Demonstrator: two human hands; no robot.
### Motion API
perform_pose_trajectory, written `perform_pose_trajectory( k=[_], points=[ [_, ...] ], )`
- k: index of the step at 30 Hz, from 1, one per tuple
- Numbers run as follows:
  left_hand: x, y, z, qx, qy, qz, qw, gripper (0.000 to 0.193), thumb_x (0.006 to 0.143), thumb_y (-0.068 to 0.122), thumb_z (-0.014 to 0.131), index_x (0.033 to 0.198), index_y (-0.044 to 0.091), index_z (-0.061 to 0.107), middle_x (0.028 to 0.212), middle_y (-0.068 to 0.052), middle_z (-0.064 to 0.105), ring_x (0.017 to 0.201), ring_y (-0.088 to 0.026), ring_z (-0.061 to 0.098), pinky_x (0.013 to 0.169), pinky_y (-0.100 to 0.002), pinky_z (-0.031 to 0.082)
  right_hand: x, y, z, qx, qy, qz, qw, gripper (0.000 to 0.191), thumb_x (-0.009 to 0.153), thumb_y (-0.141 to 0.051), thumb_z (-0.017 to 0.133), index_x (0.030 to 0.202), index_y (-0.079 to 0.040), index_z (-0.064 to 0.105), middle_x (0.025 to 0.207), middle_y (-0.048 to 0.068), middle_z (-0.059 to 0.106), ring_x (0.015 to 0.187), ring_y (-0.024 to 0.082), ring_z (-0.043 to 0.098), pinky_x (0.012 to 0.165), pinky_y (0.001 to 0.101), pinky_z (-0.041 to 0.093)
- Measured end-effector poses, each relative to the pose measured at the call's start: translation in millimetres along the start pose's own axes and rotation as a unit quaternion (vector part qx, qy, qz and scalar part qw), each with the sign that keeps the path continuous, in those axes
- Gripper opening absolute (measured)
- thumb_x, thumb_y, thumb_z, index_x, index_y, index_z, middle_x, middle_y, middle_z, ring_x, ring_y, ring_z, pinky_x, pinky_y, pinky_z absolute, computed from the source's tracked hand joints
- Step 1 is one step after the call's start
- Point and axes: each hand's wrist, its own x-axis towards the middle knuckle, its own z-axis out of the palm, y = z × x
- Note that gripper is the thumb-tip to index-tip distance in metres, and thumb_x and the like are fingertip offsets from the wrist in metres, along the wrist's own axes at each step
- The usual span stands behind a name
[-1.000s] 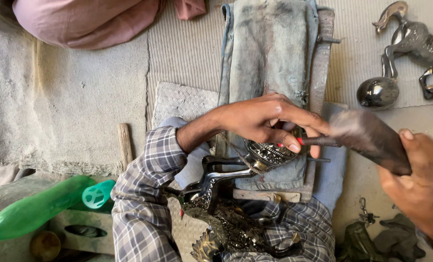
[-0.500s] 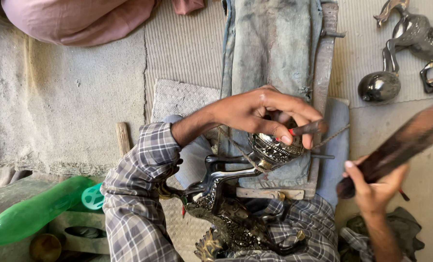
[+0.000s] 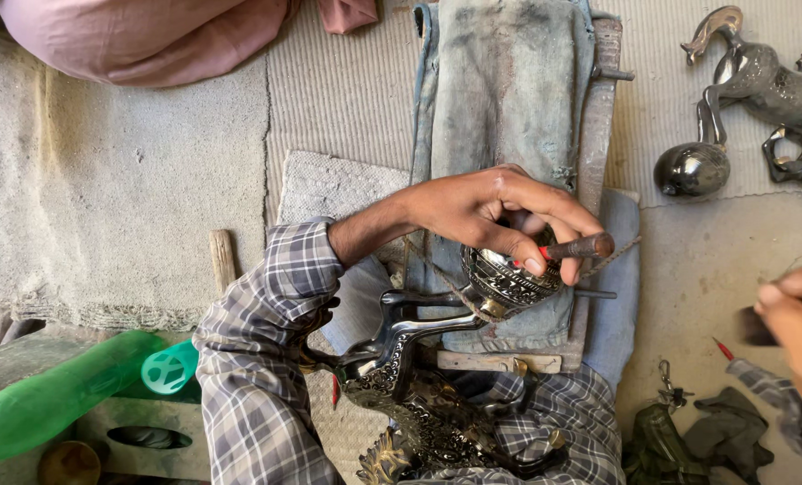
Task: The person uses a hammer and a small metal punch to shape and refine details on a decorative metal peacock figurine. They repeatedly reposition the punch and strike it with the hammer, adjusting the figurine's orientation as needed.
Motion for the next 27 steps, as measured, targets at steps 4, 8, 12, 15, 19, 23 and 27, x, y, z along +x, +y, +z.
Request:
perform_pose_trajectory(
  k=[4,8,12,15,19,23,27],
  points=[
    [0.7,0.0,0.7,0.011,-0.011,0.024,1.0,0.04,0.107,0.014,0.075,0.144,0.017,0.059,0.116,-0.001,0.078,0.09,-0.009,0.072,0.072,-0.028,0.052,30.4,-19.2,10.5,-0.096,-0.085,0.027,0.991,0.01,0.102,-0.001,0.068,0.108,0.004,0.063,0.094,0.016,0.065,0.083,0.025,0.068,0.076,0.0331,0.057],
    [1.1,1.6,1.8,0.015,-0.014,0.017,1.0,0.033,0.106,0.013,0.074,0.137,0.017,0.063,0.116,-0.002,0.078,0.097,-0.01,0.073,0.082,-0.031,0.055,51.1,-48.4,11.6,-0.164,-0.094,0.008,0.982,0.025,0.093,0.0,0.071,0.116,0.006,0.064,0.098,0.017,0.068,0.085,0.026,0.072,0.077,0.0347,0.059],
    [1.4,4.8,1.7,-0.014,-0.003,0.001,1.0,0.044,0.104,0.016,0.075,0.145,0.015,0.059,0.115,0.001,0.079,0.092,-0.007,0.074,0.067,-0.026,0.047,60.9,-77.1,0.2,-0.207,-0.089,-0.017,0.974,0.034,0.087,0.0,0.072,0.12,0.006,0.066,0.1,0.016,0.071,0.086,0.024,0.075,0.079,0.0339,0.06],
    [2.7,6.5,1.5,0.018,-0.017,-0.02,0.999,0.032,0.102,0.012,0.076,0.133,0.014,0.069,0.12,-0.004,0.079,0.069,-0.006,0.055,0.066,-0.028,0.05,66.7,-91.0,-10.8,-0.211,-0.108,-0.023,0.971,0.034,0.086,-0.001,0.073,0.118,0.003,0.067,0.098,0.014,0.071,0.085,0.022,0.075,0.078,0.033,0.061],
    [4.0,7.3,2.6,-0.012,-0.01,0.0,1.0,0.038,0.103,0.014,0.074,0.139,0.015,0.063,0.117,-0.001,0.078,0.088,-0.008,0.068,0.07,-0.029,0.049,68.5,-100.5,-12.5,-0.214,-0.126,-0.03,0.968,0.032,0.087,-0.004,0.073,0.118,0.001,0.068,0.098,0.012,0.071,0.085,0.02,0.074,0.077,0.031,0.06],
    [3.5,7.9,2.5,-0.014,-0.015,-0.013,1.0,0.037,0.103,0.014,0.074,0.139,0.015,0.063,0.117,-0.002,0.078,0.086,-0.008,0.067,0.07,-0.029,0.05,70.1,-105.7,-13.5,-0.222,-0.123,-0.045,0.966,0.028,0.092,-0.008,0.071,0.119,0.0,0.068,0.098,0.01,0.071,0.085,0.018,0.071,0.076,0.0286,0.059],
    [1.4,6.6,2.0,-0.021,-0.022,0.009,0.999,0.032,0.106,0.012,0.072,0.136,0.017,0.064,0.116,-0.003,0.077,0.099,-0.013,0.072,0.083,-0.033,0.055,77.3,-106.7,-20.9,-0.259,-0.137,-0.128,0.948,0.019,0.097,-0.015,0.063,0.112,-0.005,0.069,0.093,0.006,0.069,0.08,0.015,0.067,0.074,0.0263,0.058]
  ],
)
